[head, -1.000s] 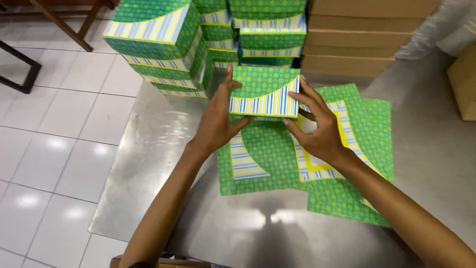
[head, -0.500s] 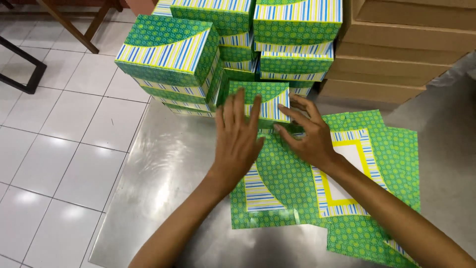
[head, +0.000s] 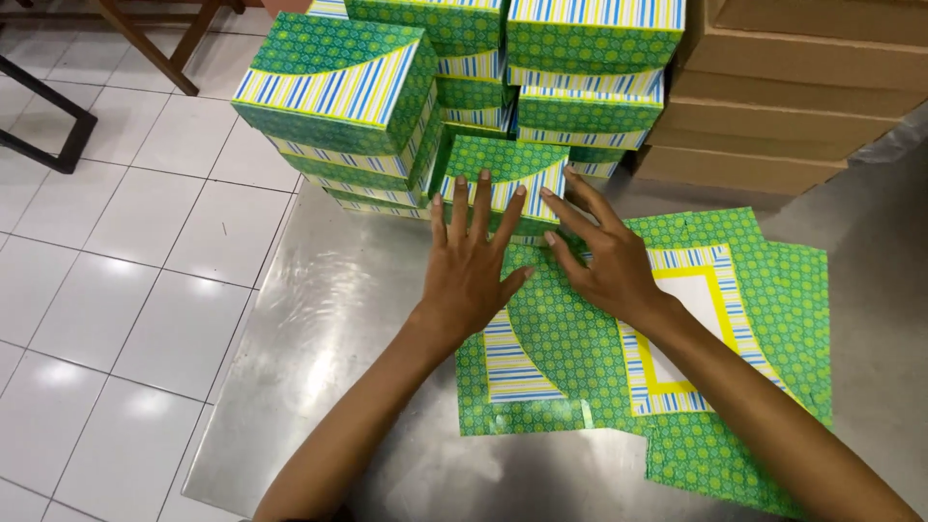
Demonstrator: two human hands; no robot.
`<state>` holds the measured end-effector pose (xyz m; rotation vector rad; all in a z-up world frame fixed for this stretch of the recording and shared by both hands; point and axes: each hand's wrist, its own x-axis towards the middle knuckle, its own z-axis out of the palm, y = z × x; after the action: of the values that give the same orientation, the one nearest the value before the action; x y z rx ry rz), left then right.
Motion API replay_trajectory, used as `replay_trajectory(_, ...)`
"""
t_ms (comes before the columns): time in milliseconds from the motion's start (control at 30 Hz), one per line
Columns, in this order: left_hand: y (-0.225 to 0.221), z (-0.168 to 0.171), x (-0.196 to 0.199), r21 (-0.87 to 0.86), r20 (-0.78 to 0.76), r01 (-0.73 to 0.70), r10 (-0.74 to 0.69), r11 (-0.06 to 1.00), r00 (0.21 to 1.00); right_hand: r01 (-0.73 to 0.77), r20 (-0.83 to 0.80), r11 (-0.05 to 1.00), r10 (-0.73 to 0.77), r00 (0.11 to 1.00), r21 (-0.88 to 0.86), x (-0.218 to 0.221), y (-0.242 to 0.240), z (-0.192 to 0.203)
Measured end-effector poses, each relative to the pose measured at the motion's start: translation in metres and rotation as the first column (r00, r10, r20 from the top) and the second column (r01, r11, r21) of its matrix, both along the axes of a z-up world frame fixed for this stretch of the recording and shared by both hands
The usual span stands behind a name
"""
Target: The person folds a flat patterned cardboard sheet into a small box, tucks the flaps, and places the finished box on a stack. Then the person picks up another flat sheet, aligns it on the table, and begins folding the edges to form another box.
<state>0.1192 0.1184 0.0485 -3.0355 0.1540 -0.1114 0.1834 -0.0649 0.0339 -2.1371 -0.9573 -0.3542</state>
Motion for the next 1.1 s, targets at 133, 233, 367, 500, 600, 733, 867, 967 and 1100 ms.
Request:
replay_trajectory(133,-0.001,-0.003,-0.001,0.034,0.001,-0.010,0.010,0.999,1.000,-0.001,0.023,1.000,0.002,1.000,-0.024,0.001,0.000,-0.001)
replay_trajectory(233,-0.001,0.002,-0.001,0.041,0.009,0.001,-0.001,0.999,1.000,0.024,0.020,0.999,-0.024,1.000,-0.040,0.000,-0.001,-0.004)
replay_trajectory(367,0.008,0.036,-0.006,-0.238,-0.054,-0.004,-0.010,0.971,0.999,0.037,0.113,0.999,-0.036,0.993,-0.009,0.001,-0.003,-0.010)
replay_trajectory(500,0.016,0.045,-0.011,-0.295,0.059,-0.051,0.071,0.954,0.996,0.036,0.112,0.999,-0.038,0.993,0.022,-0.001,-0.008,-0.015)
replay_trajectory(600,0.024,0.025,-0.006,-0.286,-0.021,-0.087,0.085,0.954,0.996,0.048,0.150,0.999,-0.044,0.988,-0.022,0.000,-0.010,-0.017)
replay_trajectory(733,0.022,0.048,-0.009,-0.449,-0.002,-0.013,0.014,0.893,1.000,0.024,0.201,1.000,-0.022,0.979,-0.007,0.005,-0.009,-0.019)
replay_trajectory(867,0.026,0.049,-0.003,-0.770,0.051,0.039,0.000,0.636,0.999,0.082,0.350,0.989,-0.033,0.936,-0.125,0.002,0.001,-0.007)
replay_trajectory(967,0.015,0.044,-0.001,-0.903,0.108,0.078,0.047,0.423,0.993,0.116,0.386,0.980,-0.046,0.921,-0.159,0.006,0.009,-0.015)
replay_trajectory(1100,-0.008,0.008,-0.005,-0.953,0.220,0.154,0.246,0.262,0.944,0.132,0.374,0.985,-0.083,0.924,-0.107,0.010,0.012,-0.019)
